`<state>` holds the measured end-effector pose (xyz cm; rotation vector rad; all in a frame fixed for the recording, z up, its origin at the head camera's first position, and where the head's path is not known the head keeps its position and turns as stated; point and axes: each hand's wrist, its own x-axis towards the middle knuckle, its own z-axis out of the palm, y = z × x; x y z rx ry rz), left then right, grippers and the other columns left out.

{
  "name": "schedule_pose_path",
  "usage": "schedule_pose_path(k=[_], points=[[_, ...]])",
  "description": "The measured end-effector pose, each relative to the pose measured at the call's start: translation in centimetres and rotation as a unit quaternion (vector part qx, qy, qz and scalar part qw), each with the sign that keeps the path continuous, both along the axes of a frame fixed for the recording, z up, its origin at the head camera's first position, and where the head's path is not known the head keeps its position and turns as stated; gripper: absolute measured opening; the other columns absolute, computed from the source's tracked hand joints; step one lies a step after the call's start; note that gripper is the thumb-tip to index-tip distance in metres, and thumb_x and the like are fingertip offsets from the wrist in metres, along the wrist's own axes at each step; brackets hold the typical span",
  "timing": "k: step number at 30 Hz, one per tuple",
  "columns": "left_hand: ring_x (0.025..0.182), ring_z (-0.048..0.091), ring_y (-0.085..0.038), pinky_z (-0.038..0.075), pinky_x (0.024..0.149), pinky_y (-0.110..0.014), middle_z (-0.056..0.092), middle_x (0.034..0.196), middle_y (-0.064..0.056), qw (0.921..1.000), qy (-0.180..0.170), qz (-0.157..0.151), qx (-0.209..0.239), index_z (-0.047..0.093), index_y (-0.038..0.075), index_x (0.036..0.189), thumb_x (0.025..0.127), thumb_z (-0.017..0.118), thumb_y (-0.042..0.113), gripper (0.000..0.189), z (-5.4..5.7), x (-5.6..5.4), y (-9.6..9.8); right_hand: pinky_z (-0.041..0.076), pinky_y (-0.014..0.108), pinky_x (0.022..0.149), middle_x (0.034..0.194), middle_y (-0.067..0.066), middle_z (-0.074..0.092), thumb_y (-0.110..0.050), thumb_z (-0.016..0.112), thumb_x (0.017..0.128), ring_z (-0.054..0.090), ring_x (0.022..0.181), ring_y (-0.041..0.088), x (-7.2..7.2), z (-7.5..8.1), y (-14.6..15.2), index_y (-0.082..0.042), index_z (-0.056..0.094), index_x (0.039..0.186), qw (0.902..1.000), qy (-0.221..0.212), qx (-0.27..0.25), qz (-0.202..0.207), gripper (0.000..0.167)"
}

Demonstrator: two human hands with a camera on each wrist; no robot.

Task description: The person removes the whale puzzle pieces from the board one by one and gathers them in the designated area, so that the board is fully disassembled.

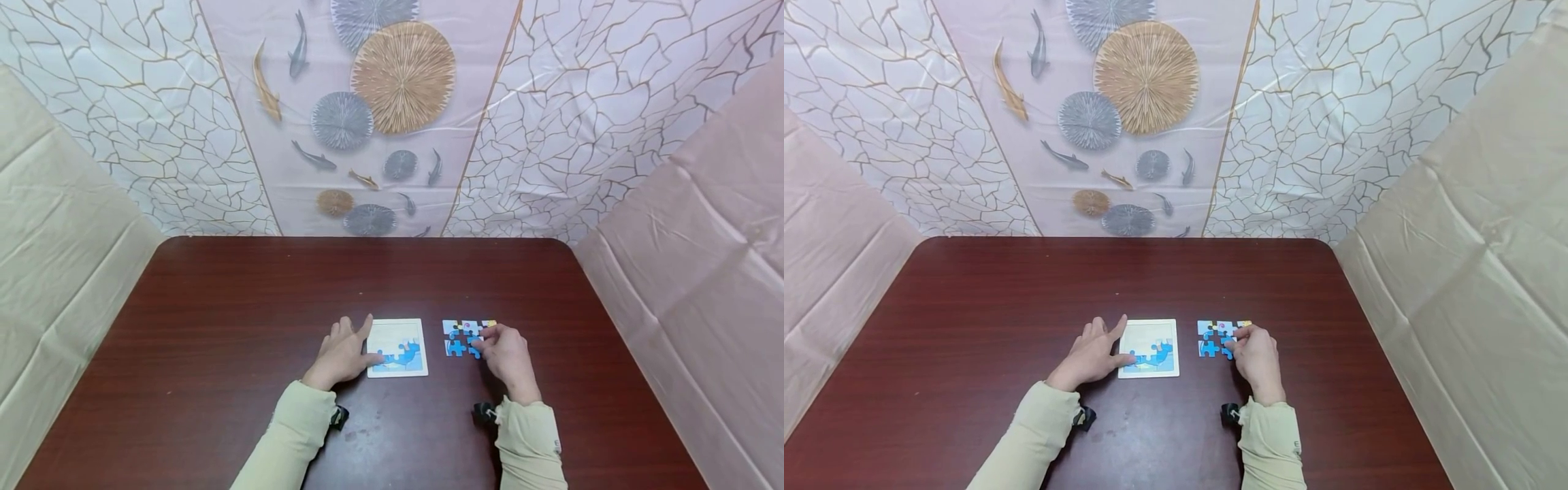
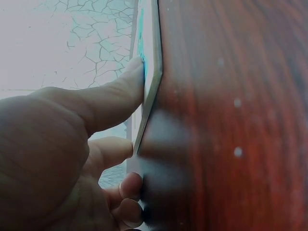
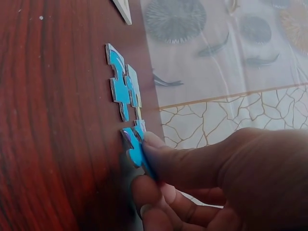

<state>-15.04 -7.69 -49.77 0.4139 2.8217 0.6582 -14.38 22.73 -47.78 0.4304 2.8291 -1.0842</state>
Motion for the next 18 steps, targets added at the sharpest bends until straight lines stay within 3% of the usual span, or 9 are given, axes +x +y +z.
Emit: schedule_pose_path(k=[18], points=[[0.085,0.034,-0.024,0.029,0.066,-0.032,0.040,0.104,-0.013,1.0000,0.002,-0.001,0.001,0.031,0.016,0.154,0.085,0.070,0.051,0.086,-0.08,0.00,-0.02,0.046,0.035,0.064,0.076,0.005,0.064,-0.014,0.075,0.085,0.058,0.070,0.020,0.07,-0.10,-0.25,-0.001,0.069,0.098,0.9995,0.013,0.028,0.005,0.019]])
